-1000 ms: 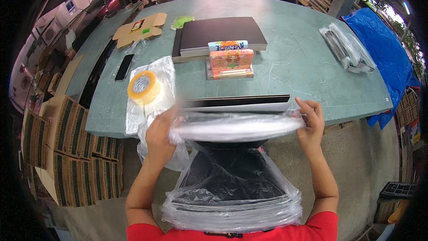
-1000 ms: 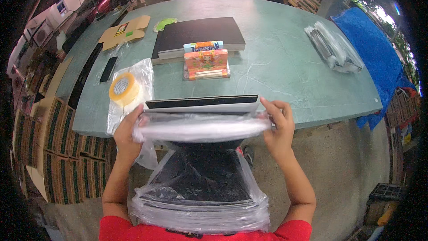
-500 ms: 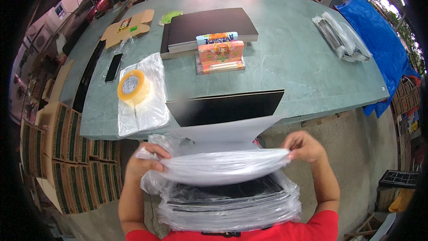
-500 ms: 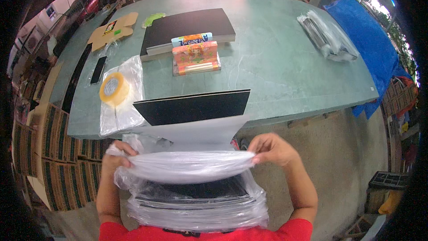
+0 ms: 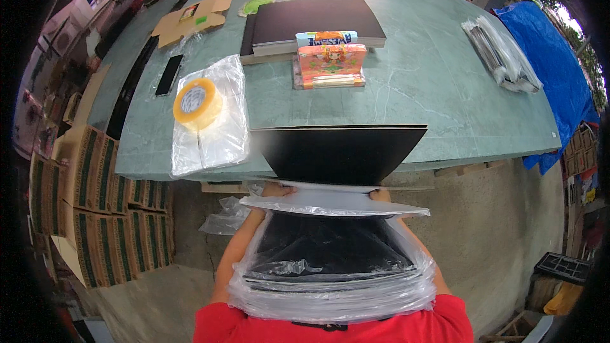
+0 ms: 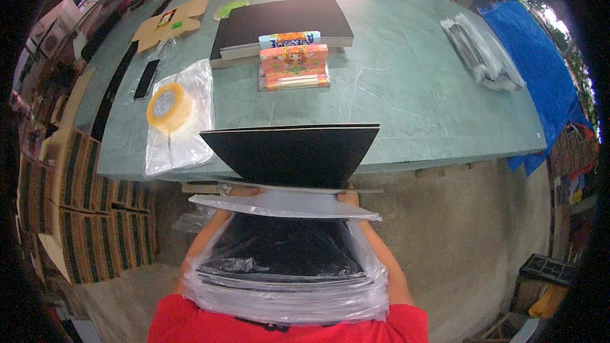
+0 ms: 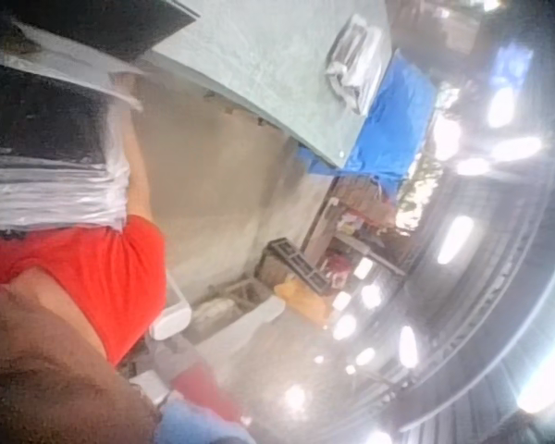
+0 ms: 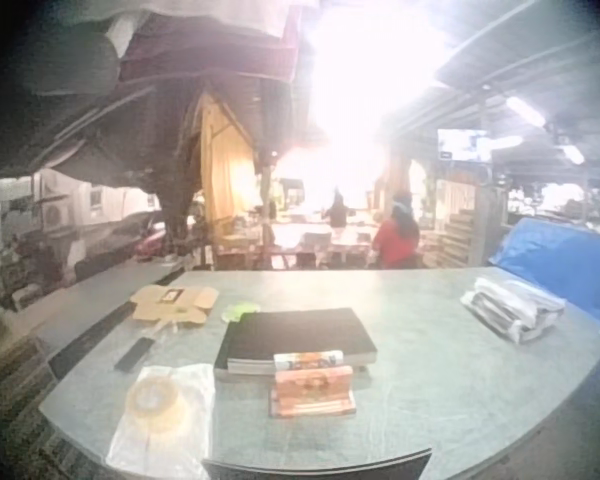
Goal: The person organizes a stack of boards into plastic sleeves and then bundles large clear bags by hand at a workstation.
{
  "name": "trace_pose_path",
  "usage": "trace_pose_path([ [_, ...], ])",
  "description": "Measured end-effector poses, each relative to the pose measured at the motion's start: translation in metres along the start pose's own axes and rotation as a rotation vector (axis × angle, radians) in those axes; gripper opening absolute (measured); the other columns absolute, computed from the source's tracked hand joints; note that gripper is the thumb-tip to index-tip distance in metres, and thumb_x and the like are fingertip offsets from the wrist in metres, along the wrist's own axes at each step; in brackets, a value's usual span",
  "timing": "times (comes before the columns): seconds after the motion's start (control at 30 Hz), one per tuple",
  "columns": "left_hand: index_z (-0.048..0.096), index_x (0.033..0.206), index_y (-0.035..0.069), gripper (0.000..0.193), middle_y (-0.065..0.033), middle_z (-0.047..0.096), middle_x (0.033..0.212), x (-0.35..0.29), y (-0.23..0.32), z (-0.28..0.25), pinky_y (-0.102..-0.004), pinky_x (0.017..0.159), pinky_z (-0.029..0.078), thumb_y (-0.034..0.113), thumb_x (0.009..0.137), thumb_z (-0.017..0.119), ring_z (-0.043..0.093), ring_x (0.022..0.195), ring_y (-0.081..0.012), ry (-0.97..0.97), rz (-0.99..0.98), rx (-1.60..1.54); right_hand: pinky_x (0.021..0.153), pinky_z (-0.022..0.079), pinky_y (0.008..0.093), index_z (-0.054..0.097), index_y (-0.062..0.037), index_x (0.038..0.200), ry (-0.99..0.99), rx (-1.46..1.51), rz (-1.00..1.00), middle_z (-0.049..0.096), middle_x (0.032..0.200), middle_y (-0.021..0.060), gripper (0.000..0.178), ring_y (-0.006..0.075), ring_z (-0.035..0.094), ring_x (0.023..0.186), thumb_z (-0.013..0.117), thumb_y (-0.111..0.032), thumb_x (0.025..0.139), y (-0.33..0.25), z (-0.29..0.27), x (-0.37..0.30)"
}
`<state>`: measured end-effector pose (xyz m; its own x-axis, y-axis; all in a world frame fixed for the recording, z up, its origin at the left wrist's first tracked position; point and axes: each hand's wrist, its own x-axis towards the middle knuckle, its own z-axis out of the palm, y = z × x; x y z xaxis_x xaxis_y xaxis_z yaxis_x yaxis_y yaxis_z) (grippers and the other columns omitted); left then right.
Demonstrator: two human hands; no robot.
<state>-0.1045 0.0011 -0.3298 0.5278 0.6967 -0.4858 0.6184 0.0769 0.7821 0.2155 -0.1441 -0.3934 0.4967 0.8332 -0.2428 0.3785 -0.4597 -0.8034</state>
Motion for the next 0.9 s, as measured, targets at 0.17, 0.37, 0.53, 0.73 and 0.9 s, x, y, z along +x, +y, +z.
trace_pose_path([
  [0.17,0.055,0.102,0.002,0.049,-0.0164,0.055,0.104,-0.009,0.019,0.002,-0.0319,0.086,0.038,0.031,0.064,0.068,0.051,0.100,-0.0268,0.034,0.070,0.222,0.077,0.042,0.0355,0.055,0.0018,0.097,-0.260,-0.125,-0.078,0.056,0.094,0.0235,0.038,0.0338,0.054,0.092,0.048,-0.014,0.063,-0.002,-0.018,-0.017],
  [0.37,0.054,0.105,0.003,0.051,-0.0170,0.055,0.104,-0.058,0.039,0.000,-0.0321,0.085,0.038,0.036,0.068,0.064,0.051,0.099,-0.0276,-0.155,-0.036,0.002,0.075,0.043,0.0365,0.059,0.0016,0.090,-0.445,-0.162,0.176,0.057,0.091,0.0238,0.036,0.0332,0.055,0.089,0.051,-0.018,0.061,-0.067,-0.059,-0.068],
  [0.53,0.054,0.106,0.003,0.051,-0.0174,0.056,0.103,-0.041,0.017,0.005,-0.0319,0.084,0.039,0.037,0.069,0.063,0.051,0.098,-0.0276,-0.204,0.012,0.046,0.074,0.043,0.0365,0.057,0.0067,0.089,-0.415,-0.101,0.143,0.056,0.091,0.0267,0.041,0.0335,0.055,0.088,0.052,-0.022,0.061,-0.085,-0.062,-0.072],
  [0.73,0.052,0.108,0.003,0.049,-0.0168,0.055,0.105,0.002,-0.037,0.016,-0.0320,0.085,0.038,0.036,0.073,0.060,0.051,0.099,-0.0272,-0.262,0.037,0.033,0.077,0.042,0.0364,0.056,0.0048,0.093,-0.484,-0.485,0.215,0.056,0.094,0.0245,0.044,0.0330,0.054,0.091,0.052,-0.024,0.061,-0.064,-0.045,-0.039],
  [0.9,0.051,0.109,0.003,0.043,-0.0162,0.054,0.106,-0.032,-0.016,0.012,-0.0326,0.085,0.037,0.030,0.076,0.057,0.050,0.100,-0.0264,-0.390,0.046,-0.020,0.072,0.044,0.0360,0.057,0.0023,0.093,-0.548,-0.289,0.117,0.058,0.089,0.0234,0.041,0.0333,0.056,0.085,0.052,-0.023,0.060,-0.079,-0.061,-0.064],
])
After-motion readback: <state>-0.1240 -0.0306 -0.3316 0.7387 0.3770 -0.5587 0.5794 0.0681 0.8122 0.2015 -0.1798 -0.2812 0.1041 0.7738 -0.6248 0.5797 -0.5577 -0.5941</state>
